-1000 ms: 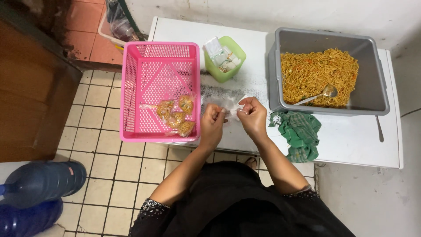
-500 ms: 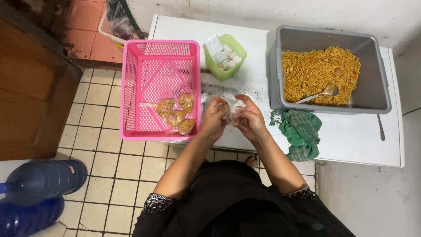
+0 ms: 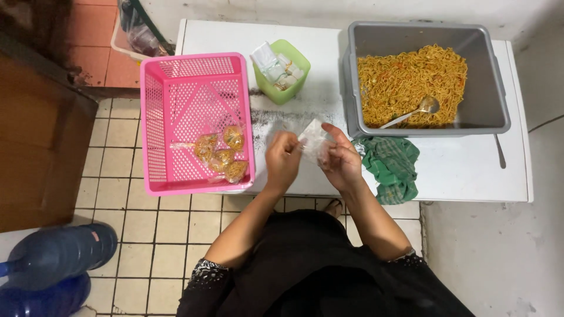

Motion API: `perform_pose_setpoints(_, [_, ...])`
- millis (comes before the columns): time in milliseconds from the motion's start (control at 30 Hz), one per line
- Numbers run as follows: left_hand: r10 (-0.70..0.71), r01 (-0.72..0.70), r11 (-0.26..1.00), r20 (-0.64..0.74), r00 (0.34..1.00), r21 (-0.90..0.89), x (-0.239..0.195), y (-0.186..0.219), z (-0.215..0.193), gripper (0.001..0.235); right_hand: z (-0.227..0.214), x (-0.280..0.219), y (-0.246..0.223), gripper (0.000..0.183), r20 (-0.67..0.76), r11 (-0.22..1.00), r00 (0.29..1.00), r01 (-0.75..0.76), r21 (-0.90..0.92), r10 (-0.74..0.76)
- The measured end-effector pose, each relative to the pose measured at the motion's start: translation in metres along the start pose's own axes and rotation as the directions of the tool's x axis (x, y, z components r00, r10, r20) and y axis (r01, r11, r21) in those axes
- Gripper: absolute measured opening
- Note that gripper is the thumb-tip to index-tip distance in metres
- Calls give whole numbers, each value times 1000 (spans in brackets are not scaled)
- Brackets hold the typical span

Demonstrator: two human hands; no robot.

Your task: Packaging cooked noodles into small plastic bags for takeout.

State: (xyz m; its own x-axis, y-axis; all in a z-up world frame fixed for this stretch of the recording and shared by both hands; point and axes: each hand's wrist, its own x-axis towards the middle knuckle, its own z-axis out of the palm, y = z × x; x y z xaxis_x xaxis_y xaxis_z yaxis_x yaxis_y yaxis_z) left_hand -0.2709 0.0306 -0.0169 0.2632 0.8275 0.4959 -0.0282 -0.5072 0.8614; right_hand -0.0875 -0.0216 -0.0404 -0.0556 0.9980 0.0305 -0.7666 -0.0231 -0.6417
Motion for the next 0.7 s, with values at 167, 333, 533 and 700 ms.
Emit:
perform_pose_setpoints(167, [6,32,975,-167,986,220,21,29,15,13,34,-7,-26,83,-115,800,940,205,-565,-322])
perform_pose_setpoints(333, [122,-144,963,109,987,226,29,44,53,18,37,-4,-92,57,173,-155,735,94,-983,-656])
perform_pose_setpoints(533, [34,-88,985,330,943,150,42,21,85,14,-38,14,-200,43,159,54,973,170,-984,-167])
perform_pose_setpoints(700, [40,-129,864,189,981,487,65,32,112,46,-147,52,-247,24,29,-826,977,194,-530,211])
